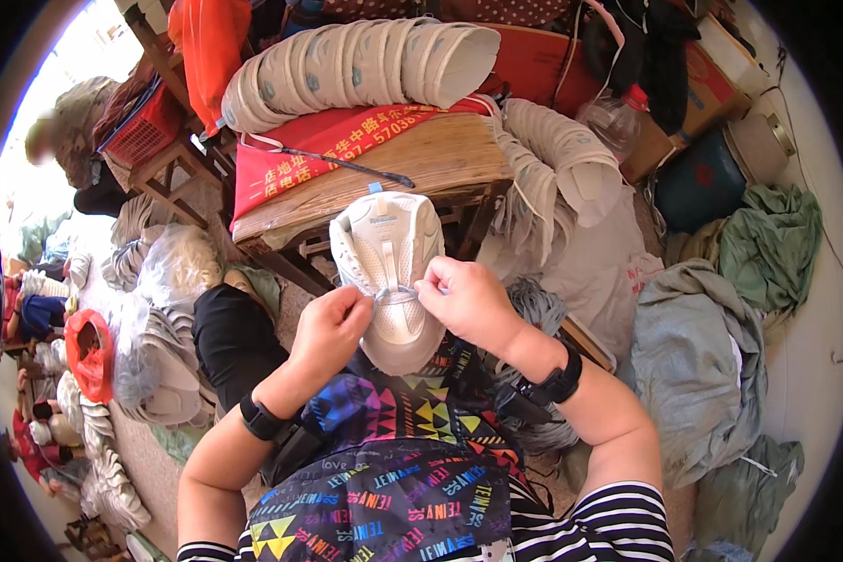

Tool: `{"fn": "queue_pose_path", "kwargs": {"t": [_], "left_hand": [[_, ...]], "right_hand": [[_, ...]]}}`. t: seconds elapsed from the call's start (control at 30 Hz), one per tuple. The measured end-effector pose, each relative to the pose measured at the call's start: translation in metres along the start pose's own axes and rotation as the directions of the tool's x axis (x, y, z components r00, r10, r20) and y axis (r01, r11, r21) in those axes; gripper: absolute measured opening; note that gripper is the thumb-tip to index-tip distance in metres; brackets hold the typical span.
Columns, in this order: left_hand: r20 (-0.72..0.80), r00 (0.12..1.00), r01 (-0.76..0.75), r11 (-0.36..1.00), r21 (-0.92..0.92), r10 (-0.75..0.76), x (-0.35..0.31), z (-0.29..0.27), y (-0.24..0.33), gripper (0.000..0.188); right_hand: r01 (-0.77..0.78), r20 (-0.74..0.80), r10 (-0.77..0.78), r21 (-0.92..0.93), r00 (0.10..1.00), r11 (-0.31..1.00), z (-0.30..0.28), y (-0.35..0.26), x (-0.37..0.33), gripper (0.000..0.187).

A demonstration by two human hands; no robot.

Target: Insert and thread laces through the eyelets of a shoe upper.

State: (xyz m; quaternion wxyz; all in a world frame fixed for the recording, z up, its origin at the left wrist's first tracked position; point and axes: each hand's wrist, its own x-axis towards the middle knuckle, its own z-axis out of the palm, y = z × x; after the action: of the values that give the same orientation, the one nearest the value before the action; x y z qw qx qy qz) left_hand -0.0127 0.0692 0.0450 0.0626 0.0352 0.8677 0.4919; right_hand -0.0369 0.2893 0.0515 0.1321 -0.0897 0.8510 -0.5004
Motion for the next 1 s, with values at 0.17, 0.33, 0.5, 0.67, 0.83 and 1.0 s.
{"fn": "queue_pose_path", "kwargs": {"t": [0.17,0.33,0.5,0.67,0.83,1.0], "left_hand": [[0.011,0.938,-0.327,0.877,0.353,0.346,0.005,-0.002,0.014,0.020],[0.159,0.946,-0.322,0.861,0.394,0.281,0.009,-0.003,0.011,0.012],[0.086,0.813,-0.536,0.681,0.499,0.576,0.031,-0.031,0.017,0.010],[0.494,0.508,-0.734,0.054,0.677,0.706,0.057,-0.015,-0.012,0.016],[0.448,0.619,-0.784,0.476,0.399,0.645,0.050,-0.017,0.006,0.016],[0.598,0.571,-0.813,0.288,0.506,0.562,0.074,-0.016,0.017,0.031]], "right_hand": [[0.243,0.024,-0.275,-0.542,0.961,0.805,0.000,-0.031,0.001,0.020],[0.314,0.177,-0.259,-0.546,0.950,0.777,-0.020,-0.028,0.009,0.020],[0.483,0.505,-0.160,-0.614,0.848,0.624,-0.031,-0.051,0.025,0.019],[0.584,0.592,-0.162,-0.642,0.789,0.497,-0.027,-0.054,0.033,0.013],[0.598,0.574,-0.209,-0.658,0.792,0.457,-0.028,-0.052,0.015,0.017],[0.598,0.517,-0.301,-0.661,0.801,0.454,-0.037,-0.035,0.011,0.012]]}}
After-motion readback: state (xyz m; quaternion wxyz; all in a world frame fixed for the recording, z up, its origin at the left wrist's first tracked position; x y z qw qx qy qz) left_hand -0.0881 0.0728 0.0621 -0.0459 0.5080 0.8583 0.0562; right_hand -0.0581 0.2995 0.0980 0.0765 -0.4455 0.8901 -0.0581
